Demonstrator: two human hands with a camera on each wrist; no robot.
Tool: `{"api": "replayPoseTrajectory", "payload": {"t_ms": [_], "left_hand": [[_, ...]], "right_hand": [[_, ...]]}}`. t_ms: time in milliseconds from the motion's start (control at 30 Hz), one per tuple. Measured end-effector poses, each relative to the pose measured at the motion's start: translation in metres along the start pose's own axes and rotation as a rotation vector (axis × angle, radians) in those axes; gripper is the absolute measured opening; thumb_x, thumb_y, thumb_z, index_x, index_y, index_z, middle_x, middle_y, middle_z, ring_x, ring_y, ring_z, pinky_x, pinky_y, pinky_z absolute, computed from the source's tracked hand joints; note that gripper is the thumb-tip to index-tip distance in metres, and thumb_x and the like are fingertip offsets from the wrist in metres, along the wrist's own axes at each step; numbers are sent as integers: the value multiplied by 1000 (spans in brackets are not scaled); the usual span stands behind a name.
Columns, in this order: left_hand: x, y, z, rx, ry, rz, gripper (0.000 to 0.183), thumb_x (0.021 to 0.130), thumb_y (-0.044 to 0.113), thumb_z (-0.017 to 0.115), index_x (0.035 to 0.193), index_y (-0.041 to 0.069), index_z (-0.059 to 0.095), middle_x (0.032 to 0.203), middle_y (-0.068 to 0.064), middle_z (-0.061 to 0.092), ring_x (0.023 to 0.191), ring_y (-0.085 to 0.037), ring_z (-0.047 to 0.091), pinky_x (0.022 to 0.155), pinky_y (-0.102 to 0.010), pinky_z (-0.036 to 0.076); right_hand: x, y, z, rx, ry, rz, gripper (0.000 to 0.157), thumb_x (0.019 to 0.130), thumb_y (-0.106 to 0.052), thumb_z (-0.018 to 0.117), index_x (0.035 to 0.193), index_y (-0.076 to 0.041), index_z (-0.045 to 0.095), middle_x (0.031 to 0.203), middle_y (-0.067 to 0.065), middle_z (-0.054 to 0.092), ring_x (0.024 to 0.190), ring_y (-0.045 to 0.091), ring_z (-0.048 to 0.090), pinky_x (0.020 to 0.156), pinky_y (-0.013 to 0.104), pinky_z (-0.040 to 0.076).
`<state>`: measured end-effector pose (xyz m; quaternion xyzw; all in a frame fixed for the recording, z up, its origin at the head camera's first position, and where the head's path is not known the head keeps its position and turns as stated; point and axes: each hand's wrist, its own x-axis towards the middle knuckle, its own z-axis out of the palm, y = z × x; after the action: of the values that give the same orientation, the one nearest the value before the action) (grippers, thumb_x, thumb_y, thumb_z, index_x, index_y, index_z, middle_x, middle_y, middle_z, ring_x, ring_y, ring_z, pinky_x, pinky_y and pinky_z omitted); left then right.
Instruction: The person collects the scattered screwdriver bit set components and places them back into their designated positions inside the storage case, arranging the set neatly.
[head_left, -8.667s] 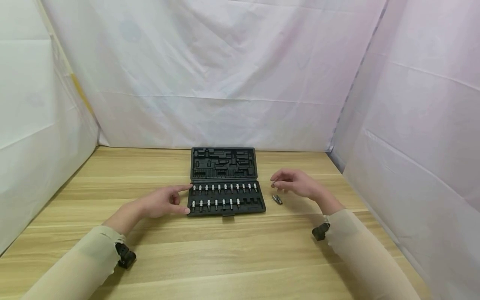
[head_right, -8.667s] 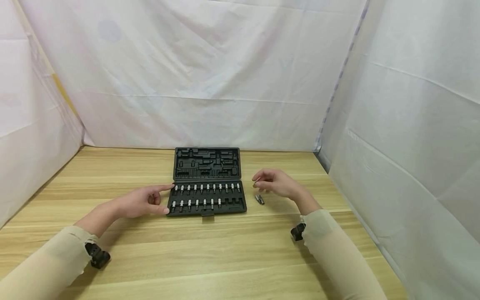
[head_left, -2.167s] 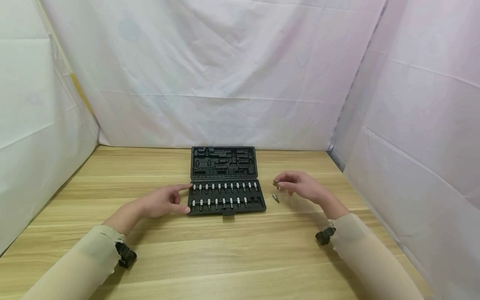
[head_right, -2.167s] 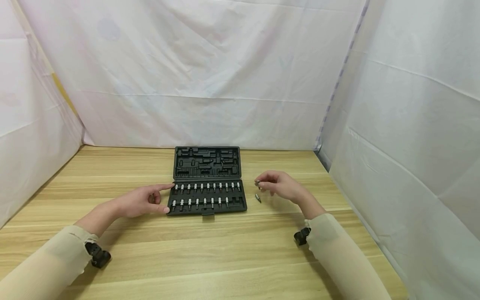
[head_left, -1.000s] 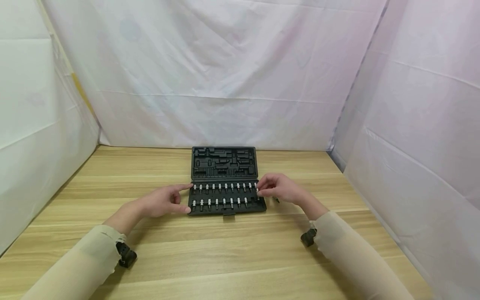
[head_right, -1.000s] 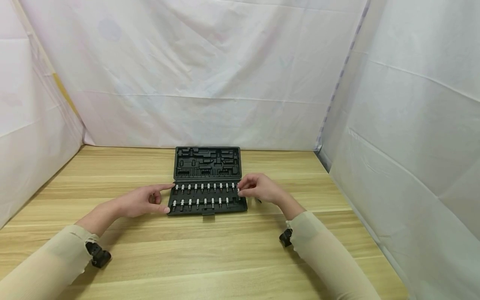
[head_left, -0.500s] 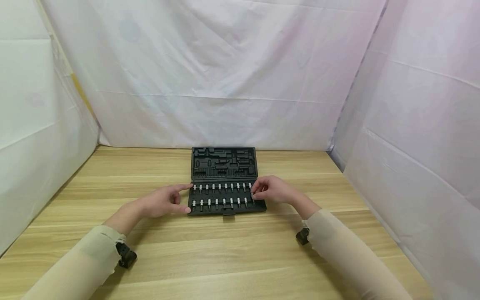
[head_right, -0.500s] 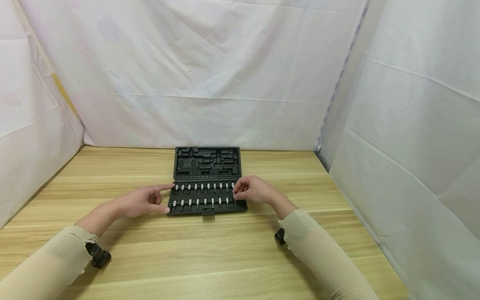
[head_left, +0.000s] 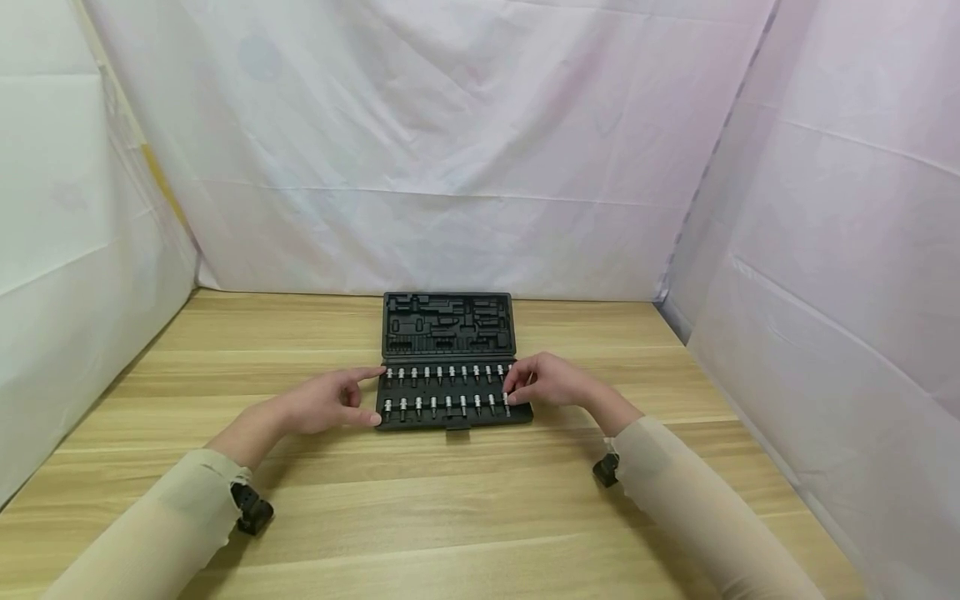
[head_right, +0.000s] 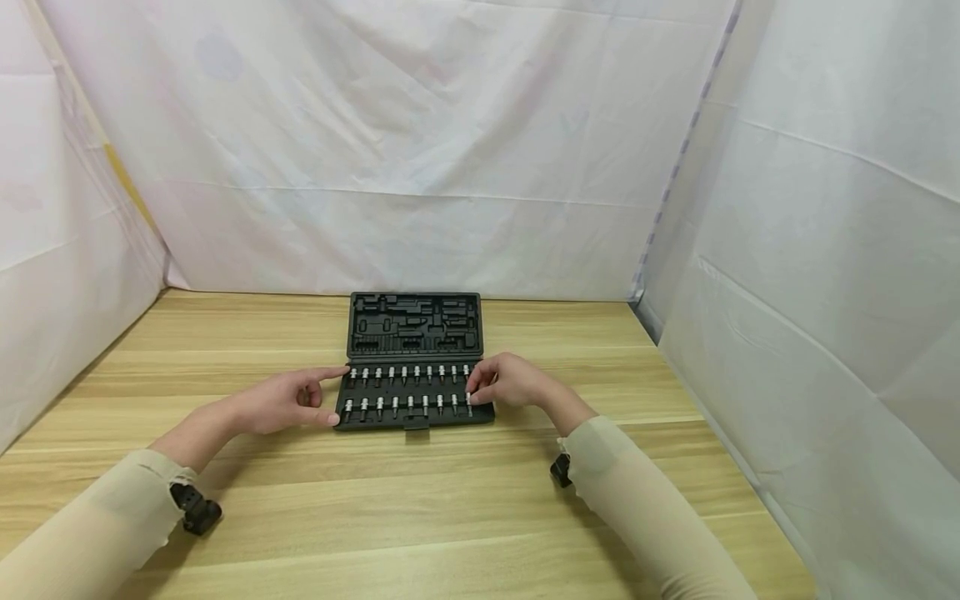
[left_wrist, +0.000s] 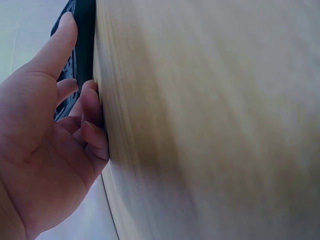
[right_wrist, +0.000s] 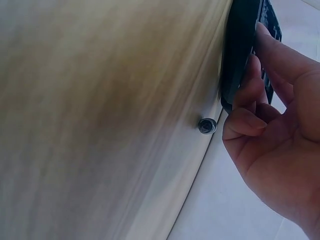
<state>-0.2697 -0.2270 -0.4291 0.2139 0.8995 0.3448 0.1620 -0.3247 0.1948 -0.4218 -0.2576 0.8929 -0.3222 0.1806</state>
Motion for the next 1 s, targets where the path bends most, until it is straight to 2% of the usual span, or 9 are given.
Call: {"api": "replayPoseTrajectory", "payload": {"t_ms": [233,467,567,767,1000], "left_hand": [[0,0,0,8,0,-5,95,96,43,85,172,13,37,101,-5,63,90,-20,56,75,-30,51],[-1,1,0,3,1,-1,94,97,42,85,172,12,37,100,-5,63,89,-20,55,73,-29,50],[-2,1,0,-2,1,-6,94,96,42,85,172,13,37,100,-5,63,88,-20,55,72,-29,50],[-2,1,0,-8,-2,-6,94,97,42,85,172,14,36,100,-5,62,88,-20,54,71,-29,49],[0,2,0,10,3,-3,94,97,42,84,172,13,37,100,-5,62,89,-20,55,73,-30,49]], "right_hand": [[0,-1,0,-19,-8,0,8,100,-21,83,107,-16,82,93,-2,73,86,14,65,80,32,52],[2,1,-4,-20,22,11,26,100,-31,84,125,-24,82,97,0,72,85,17,62,71,34,50],[4,0,-4,-36,-4,5,30,99,-34,84,128,-27,82,98,0,72,84,17,61,72,34,49],[8,-3,-3,-47,-43,10,33,99,-31,84,131,-24,81,90,2,69,71,15,49,69,32,44],[11,-4,-2,-63,-45,44,30,101,-28,82,130,-23,80,87,1,65,72,15,48,69,31,42]]}}
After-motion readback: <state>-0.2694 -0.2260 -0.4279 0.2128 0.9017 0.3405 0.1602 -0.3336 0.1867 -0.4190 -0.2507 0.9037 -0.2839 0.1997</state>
